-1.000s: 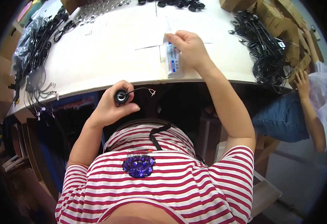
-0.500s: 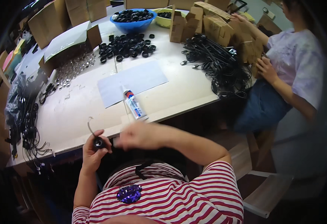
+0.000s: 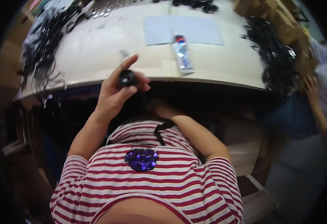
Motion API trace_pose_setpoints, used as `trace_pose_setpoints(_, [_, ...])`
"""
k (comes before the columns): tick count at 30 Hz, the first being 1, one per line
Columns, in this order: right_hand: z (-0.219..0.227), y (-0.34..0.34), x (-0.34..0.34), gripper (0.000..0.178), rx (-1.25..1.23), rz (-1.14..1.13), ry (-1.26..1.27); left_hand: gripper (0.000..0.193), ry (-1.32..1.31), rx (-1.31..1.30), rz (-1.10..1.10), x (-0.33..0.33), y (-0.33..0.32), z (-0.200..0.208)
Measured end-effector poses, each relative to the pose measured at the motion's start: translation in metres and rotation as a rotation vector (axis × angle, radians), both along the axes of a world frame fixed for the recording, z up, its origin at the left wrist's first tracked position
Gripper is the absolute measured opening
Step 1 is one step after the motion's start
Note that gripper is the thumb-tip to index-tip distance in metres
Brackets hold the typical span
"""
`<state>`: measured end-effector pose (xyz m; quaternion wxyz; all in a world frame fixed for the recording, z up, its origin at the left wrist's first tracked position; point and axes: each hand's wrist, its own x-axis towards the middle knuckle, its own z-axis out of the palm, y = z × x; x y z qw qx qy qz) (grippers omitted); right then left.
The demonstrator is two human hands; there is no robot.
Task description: The person assembles small electronic devices by inserting a wired component into a black cylindrical housing, applying glue from a tube, and securing a cap. The person repeats this process for multiple units, handling the components and tools by hand.
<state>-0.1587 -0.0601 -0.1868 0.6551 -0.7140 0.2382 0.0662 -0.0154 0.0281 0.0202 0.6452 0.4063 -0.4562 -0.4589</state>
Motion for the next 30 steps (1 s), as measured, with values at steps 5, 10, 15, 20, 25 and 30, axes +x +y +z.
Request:
trace_pose_setpoints(5, [0.056,0.013,0.000,0.028,-0.454,0.134,-0.108,0.062,0.051,0.025,-0.045,-0.003,0.004,-0.006])
trace_pose_setpoints(10, [0.057,0.011,-0.003,0.026,-0.513,0.204,-0.057,0.056,0.070,-0.008,-0.030,-0.005,0.001,-0.004])
trace_pose_setpoints(15, [-0.016,0.006,-0.007,0.026,-0.452,0.116,-0.103,0.055,-0.004,0.051,-0.056,-0.007,0.006,0.001])
trace_pose_setpoints(20, [0.044,0.014,-0.002,0.025,-0.500,0.151,-0.079,0.051,-0.064,0.078,-0.029,0.001,0.010,0.008])
trace_pose_setpoints(25, [0.039,0.017,-0.003,0.017,-0.276,-0.072,-0.093,0.048,-0.233,0.209,0.004,0.008,0.011,0.009])
trace_pose_setpoints(30, [-0.019,0.002,-0.006,0.015,-0.150,-0.189,-0.048,0.031,0.029,0.314,-0.285,0.014,0.020,0.006])
